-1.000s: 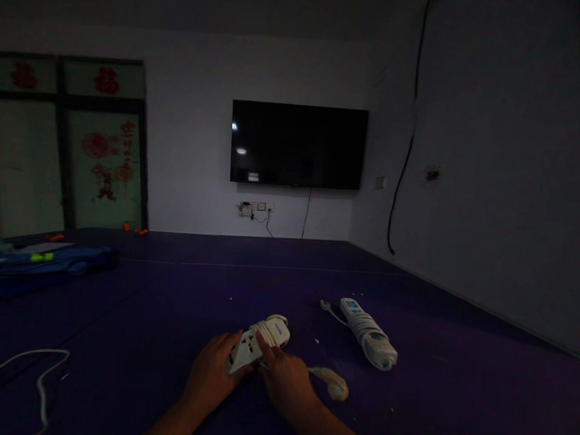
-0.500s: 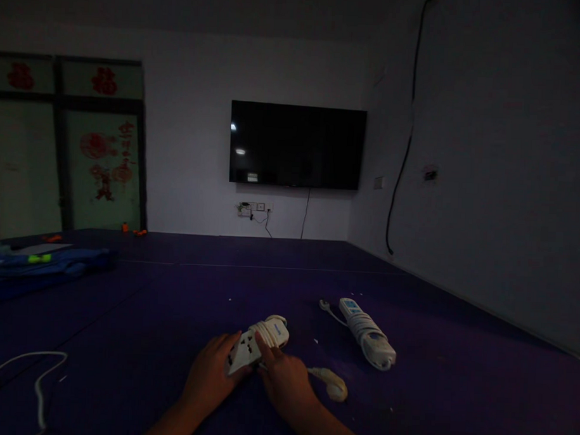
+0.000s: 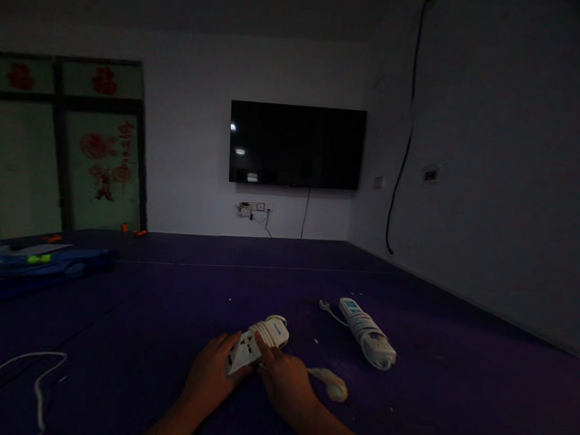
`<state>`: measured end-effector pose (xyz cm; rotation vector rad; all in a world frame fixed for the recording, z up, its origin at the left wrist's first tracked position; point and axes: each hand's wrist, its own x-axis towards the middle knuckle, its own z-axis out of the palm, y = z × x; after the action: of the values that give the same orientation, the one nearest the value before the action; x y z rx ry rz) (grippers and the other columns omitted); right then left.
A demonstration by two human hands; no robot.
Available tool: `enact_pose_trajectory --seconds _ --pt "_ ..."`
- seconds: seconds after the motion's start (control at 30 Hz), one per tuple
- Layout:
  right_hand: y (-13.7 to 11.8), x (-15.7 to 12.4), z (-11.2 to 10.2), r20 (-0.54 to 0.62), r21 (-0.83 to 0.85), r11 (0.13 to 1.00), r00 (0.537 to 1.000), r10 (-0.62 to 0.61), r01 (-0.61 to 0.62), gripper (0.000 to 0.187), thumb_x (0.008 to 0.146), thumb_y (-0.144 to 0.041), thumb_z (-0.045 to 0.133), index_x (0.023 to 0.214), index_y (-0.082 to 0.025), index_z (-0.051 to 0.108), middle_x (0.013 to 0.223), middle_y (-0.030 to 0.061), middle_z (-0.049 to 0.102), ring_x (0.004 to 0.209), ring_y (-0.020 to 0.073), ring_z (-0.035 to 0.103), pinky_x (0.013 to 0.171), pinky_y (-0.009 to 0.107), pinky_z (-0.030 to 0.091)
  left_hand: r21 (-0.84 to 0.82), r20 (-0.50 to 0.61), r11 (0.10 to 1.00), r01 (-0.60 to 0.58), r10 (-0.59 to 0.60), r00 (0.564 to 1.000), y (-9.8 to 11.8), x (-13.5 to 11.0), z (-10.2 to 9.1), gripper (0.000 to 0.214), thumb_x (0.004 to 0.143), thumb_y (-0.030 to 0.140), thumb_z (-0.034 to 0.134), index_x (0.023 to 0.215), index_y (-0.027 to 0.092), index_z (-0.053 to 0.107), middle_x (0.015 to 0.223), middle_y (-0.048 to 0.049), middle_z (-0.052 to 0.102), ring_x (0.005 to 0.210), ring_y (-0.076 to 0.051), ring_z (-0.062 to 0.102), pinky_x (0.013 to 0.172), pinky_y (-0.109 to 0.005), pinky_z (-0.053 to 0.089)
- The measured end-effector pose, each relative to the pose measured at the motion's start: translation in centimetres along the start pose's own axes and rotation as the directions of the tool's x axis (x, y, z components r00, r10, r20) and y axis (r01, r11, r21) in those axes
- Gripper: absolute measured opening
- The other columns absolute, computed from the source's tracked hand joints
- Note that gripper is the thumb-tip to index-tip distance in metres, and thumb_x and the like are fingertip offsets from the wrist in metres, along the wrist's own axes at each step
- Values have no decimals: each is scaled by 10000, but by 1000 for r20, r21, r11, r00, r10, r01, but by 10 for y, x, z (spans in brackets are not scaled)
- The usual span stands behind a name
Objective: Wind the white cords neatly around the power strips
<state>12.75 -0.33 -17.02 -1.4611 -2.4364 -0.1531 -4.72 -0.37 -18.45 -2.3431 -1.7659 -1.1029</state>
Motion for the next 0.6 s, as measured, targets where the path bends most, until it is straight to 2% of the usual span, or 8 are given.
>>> enact_pose_trajectory --seconds 0.23,0.6 --pt "0 1 0 15 -17 1000 1000 15 -15 619 808 -158 503 1383 -245 290 1128 124 616 788 240 661 633 300 505 -15 18 1000 25 -25 1000 -1 1 1 532 695 393 614 1184 201 536 1128 -93 616 1036 -239 557 901 -376 423" --pt "1 1 4 -6 -23 1000 1000 14 -14 624 796 -159 509 1376 -253 300 1088 118 636 757 236 666 610 294 501 -4 9 1000 30 -30 999 0 0 1 543 690 407 615 1190 210 534 1135 -93 613 1046 -246 555 907 -375 421"
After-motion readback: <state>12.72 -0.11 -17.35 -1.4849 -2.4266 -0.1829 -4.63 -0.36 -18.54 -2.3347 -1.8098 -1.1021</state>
